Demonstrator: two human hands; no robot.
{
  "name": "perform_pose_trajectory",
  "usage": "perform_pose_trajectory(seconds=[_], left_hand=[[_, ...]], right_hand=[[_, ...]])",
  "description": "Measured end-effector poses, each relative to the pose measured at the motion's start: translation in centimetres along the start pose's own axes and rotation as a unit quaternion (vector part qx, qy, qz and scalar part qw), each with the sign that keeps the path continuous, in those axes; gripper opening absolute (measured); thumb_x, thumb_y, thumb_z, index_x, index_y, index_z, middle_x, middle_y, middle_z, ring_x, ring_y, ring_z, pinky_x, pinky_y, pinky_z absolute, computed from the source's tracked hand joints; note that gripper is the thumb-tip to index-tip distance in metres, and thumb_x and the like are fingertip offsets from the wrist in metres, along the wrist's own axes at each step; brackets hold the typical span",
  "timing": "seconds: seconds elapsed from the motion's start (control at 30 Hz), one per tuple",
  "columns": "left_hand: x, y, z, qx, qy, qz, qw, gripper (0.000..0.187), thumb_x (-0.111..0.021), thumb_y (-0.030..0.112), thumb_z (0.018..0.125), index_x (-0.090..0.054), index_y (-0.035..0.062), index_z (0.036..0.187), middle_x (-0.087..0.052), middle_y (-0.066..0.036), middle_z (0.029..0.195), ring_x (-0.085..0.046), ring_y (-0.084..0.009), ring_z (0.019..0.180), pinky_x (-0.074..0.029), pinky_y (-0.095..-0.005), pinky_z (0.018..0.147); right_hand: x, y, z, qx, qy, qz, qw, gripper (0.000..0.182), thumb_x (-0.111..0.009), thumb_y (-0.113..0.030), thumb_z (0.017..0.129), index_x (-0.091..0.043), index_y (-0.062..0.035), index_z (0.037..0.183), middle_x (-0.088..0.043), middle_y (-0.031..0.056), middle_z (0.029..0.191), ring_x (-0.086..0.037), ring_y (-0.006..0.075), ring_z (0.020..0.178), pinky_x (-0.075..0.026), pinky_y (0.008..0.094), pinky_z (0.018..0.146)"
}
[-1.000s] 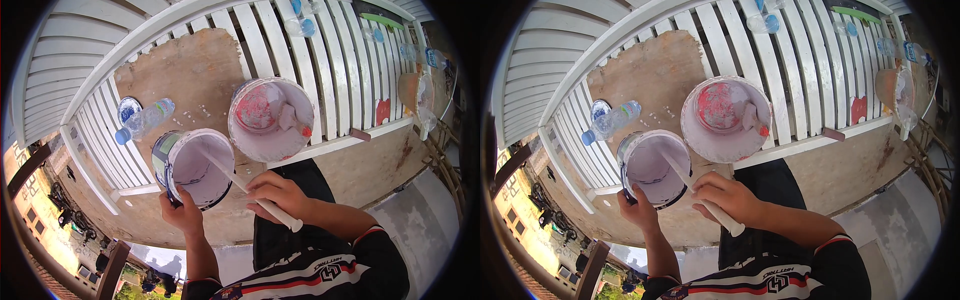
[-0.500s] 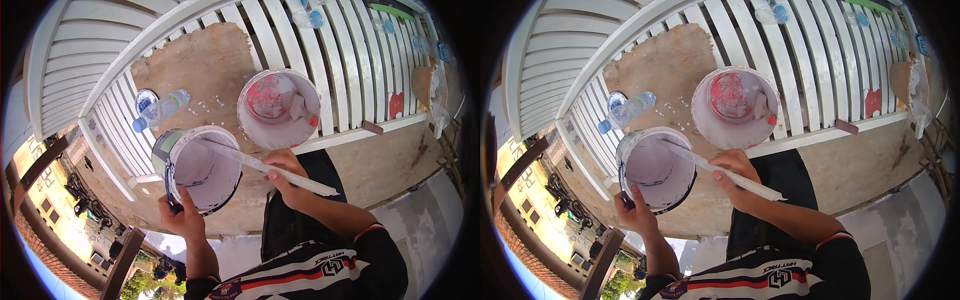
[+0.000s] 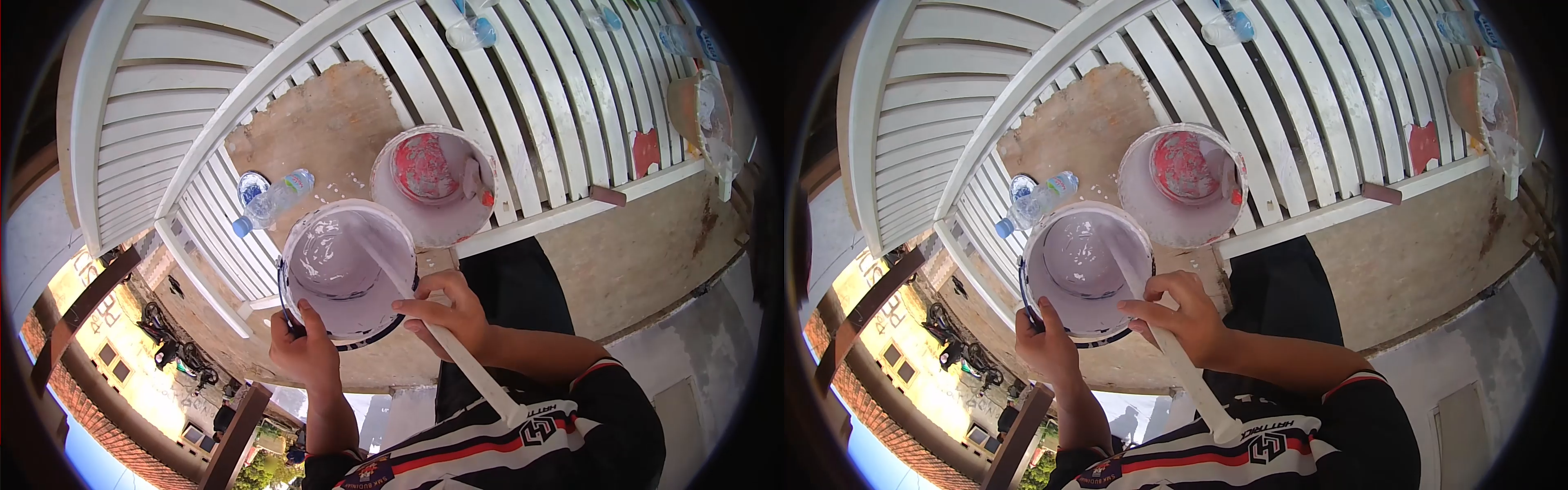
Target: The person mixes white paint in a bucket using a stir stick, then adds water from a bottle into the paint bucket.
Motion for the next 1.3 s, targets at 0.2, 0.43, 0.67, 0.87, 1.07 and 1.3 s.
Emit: perform_pose_trajectory(seconds=[0.2, 0.43, 0.67, 0.87, 1.07, 1.3], left_hand=[[-0.8, 1.3, -0.5, 0.003, -0.017, 0.004, 1.0, 0.024, -0.063, 0.015, 0.086, -0.051, -0.0002, 0.071, -0.051, 0.0, 0.056, -0.041, -0.0045, 0.051, -0.032, -0.0214, 0.046], [-0.8, 1.5, -0.4, -0.02, -0.018, -0.006, 1.0, 0.013, -0.063, 0.008, 0.085, -0.054, -0.0009, 0.084, -0.052, 0.001, 0.061, -0.041, -0.0017, 0.052, -0.03, -0.0176, 0.047], [-0.6, 5.0, -0.5, -0.07, -0.048, -0.046, 0.995, 0.043, -0.065, 0.0, 0.08, -0.051, -0.0014, 0.12, -0.054, -0.001, 0.061, -0.041, -0.0015, 0.047, -0.026, -0.0174, 0.042], [-0.8, 7.2, -0.9, -0.134, -0.124, 0.036, 0.982, 0.035, -0.066, -0.001, 0.079, -0.062, -0.0009, 0.114, -0.054, 0.001, 0.059, -0.034, -0.002, 0.043, -0.025, -0.0194, 0.04], [-2.8, 9.5, -1.6, -0.145, -0.137, 0.04, 0.979, 0.034, -0.063, 0.002, 0.084, -0.06, 0.0017, 0.118, -0.042, 0.007, 0.047, -0.034, 0.001, 0.039, -0.024, -0.0166, 0.038], [-4.8, 12.2, -2.4, -0.137, -0.154, 0.054, 0.977, 0.033, -0.065, 0.001, 0.082, -0.062, 0.0004, 0.115, -0.044, 0.006, 0.048, -0.034, 0.0004, 0.039, -0.024, -0.0173, 0.038]], right_hand=[[2.1, -2.2, 0.3, 0.046, 0.011, 0.045, 0.998, 0.025, -0.074, -0.007, 0.071, -0.065, -0.0072, 0.094, -0.057, 0.0087, 0.084, -0.055, 0.0208, 0.072, -0.042, 0.0313, 0.064], [1.0, 0.1, -0.2, -0.105, 0.049, 0.128, 0.985, 0.021, -0.068, -0.005, 0.079, -0.053, -0.0043, 0.095, -0.057, 0.0117, 0.088, -0.056, 0.026, 0.077, -0.043, 0.0329, 0.068], [-0.7, 2.6, -2.7, -0.339, 0.139, 0.333, 0.869, 0.013, -0.059, -0.01, 0.089, -0.053, -0.0039, 0.099, -0.048, 0.0108, 0.109, -0.054, 0.0154, 0.093, -0.046, 0.0258, 0.076], [0.8, 4.6, -2.4, -0.492, 0.123, 0.461, 0.728, 0.016, -0.052, -0.016, 0.094, -0.047, -0.003, 0.103, -0.052, 0.015, 0.119, -0.06, 0.0226, 0.101, -0.059, 0.0364, 0.076], [2.4, 7.1, -2.2, -0.509, 0.12, 0.497, 0.692, 0.021, -0.052, -0.023, 0.095, -0.049, -0.0028, 0.1, -0.061, 0.0097, 0.1, -0.062, 0.0184, 0.092, -0.059, 0.0338, 0.071], [3.5, 9.2, -2.1, -0.516, 0.086, 0.52, 0.675, 0.024, -0.053, -0.026, 0.095, -0.049, -0.0025, 0.1, -0.059, 0.0089, 0.1, -0.062, 0.0186, 0.092, -0.058, 0.0349, 0.068]])
Point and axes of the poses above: each hand's wrist, its own z-axis towards the middle knuckle, its own x-axis out of the back of the hand, y = z × x, the point moved 4 cm from there along z, towards the middle knuckle
